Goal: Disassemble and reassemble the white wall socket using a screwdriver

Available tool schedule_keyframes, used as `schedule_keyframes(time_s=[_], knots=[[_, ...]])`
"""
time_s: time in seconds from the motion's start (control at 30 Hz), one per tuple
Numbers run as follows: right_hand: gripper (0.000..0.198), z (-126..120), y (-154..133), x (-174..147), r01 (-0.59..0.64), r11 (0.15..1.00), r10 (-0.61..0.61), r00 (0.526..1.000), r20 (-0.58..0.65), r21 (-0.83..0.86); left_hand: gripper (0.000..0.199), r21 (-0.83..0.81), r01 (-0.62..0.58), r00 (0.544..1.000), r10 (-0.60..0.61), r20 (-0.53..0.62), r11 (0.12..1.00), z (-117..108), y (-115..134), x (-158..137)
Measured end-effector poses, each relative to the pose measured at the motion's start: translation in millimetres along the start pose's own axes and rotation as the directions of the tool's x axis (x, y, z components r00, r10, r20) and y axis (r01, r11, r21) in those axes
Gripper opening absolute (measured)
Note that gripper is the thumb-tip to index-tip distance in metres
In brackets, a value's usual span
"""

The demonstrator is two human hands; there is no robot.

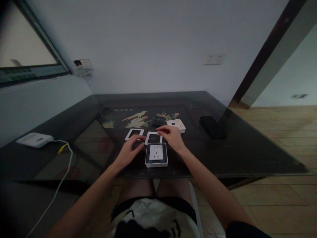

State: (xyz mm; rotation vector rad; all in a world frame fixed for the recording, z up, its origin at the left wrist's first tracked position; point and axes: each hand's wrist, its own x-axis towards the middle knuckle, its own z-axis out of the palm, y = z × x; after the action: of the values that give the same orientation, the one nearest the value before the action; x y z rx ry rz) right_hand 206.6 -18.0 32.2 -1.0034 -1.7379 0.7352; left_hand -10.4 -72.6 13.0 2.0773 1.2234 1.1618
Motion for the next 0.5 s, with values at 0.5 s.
schedule_keyframes(time_s=[0.5], knots=[[0.004,0.6,-0.8,-80.0,0.002,0.999,-0.010,0.972,-0.235,-0.035,0.071,-0.112,0.114,0.992,-0.106,0.074,0.987,35.0,12.9,-33.1]])
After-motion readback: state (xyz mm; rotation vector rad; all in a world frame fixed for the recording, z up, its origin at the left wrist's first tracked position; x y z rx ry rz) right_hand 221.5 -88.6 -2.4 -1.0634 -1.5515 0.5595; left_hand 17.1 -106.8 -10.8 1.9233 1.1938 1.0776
